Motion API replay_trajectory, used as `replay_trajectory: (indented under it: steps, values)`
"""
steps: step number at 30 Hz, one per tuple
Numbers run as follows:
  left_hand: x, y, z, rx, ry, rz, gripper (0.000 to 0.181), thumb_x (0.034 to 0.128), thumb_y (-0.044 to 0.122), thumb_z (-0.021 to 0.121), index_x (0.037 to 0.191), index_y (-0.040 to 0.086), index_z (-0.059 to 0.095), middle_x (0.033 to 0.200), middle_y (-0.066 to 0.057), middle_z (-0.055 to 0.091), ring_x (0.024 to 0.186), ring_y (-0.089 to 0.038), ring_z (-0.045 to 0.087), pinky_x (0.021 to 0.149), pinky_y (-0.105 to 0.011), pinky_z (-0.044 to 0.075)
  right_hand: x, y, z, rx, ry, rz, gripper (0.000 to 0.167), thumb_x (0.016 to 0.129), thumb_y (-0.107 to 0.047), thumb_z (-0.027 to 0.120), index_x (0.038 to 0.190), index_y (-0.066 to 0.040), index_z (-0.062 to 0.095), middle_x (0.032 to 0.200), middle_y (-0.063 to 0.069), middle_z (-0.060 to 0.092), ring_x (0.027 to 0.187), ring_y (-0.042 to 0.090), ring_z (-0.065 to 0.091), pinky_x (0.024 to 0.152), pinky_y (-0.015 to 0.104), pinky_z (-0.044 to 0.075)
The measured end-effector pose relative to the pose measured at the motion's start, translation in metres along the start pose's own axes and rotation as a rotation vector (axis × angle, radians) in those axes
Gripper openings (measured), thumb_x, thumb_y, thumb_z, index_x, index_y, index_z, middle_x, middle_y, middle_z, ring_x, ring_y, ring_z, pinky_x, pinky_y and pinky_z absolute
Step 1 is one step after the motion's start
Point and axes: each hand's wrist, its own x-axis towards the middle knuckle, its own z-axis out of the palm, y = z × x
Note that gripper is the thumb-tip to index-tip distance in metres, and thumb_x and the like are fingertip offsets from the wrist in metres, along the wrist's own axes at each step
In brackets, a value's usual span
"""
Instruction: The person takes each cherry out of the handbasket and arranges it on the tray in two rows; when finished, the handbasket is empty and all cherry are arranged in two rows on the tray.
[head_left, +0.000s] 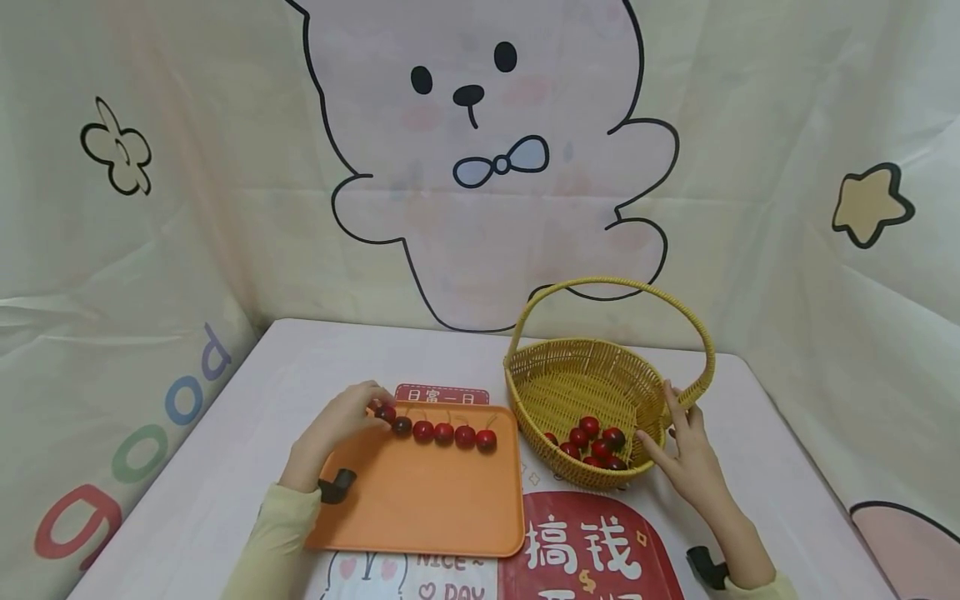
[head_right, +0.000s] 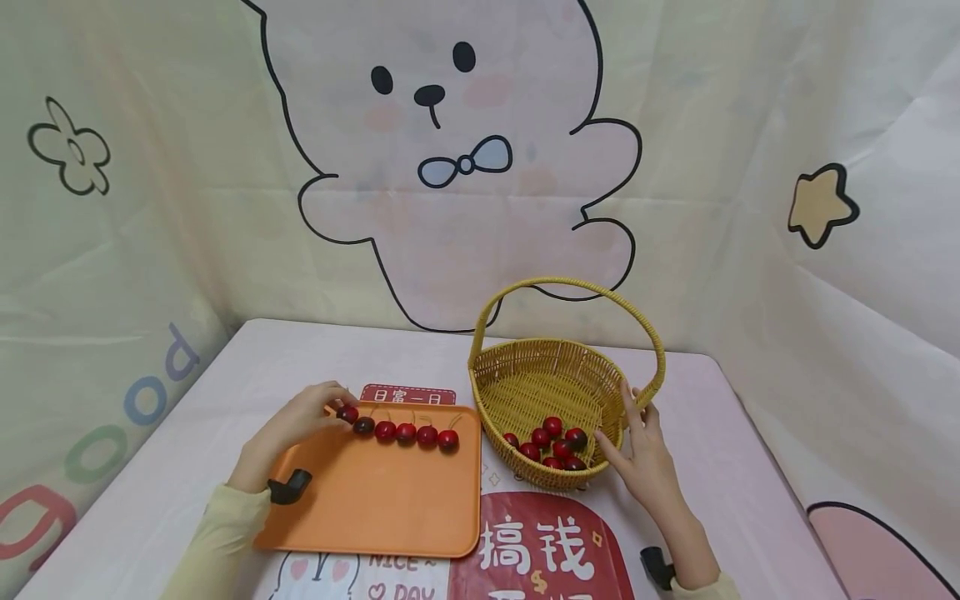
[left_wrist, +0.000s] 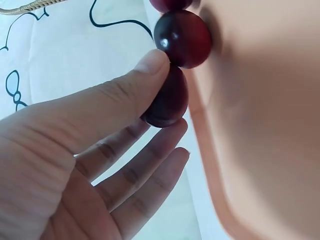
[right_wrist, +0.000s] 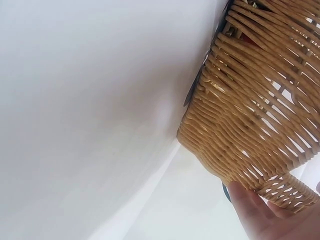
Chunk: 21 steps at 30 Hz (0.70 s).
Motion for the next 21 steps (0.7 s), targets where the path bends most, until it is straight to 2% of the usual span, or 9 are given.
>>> replay_trajectory:
  steps: [7,16,21]
  values:
    - [0.001,-0.005,0.004,-0.006,-0.023,-0.008,0.025,0.0713,0.003,0.077,0.095,0.002,0.07,0.086,-0.004,0.062,0.08,-0.021,0.057,0.077,-0.037,0.051,0.0,0.0,0.0,0.005,0.003,-0.003,0.091,0.081,-0.013,0.07,0.15,-0.019,0.011,0.135,0.034,0.024,0.11,0.049,0.045,0.078,0.059,0.047]
    - [0.003,-0.014,0.008,0.006,-0.046,0.024,0.026,0.069,0.005,0.079,0.093,0.002,0.069,0.085,-0.004,0.061,0.079,-0.019,0.058,0.073,-0.035,0.051,0.0,0.001,0.001,0.006,0.01,-0.016,0.091,0.081,-0.012,0.07,0.15,-0.019,0.011,0.135,0.033,0.025,0.109,0.048,0.046,0.078,0.058,0.047]
    - [0.003,-0.015,0.009,0.0,-0.061,-0.009,0.027,0.0678,0.006,0.08,0.092,0.004,0.069,0.084,-0.003,0.061,0.079,-0.019,0.058,0.075,-0.036,0.051,0.0,0.001,0.001,0.007,0.014,-0.019,0.091,0.081,-0.011,0.07,0.15,-0.019,0.012,0.135,0.033,0.025,0.109,0.048,0.046,0.078,0.058,0.047]
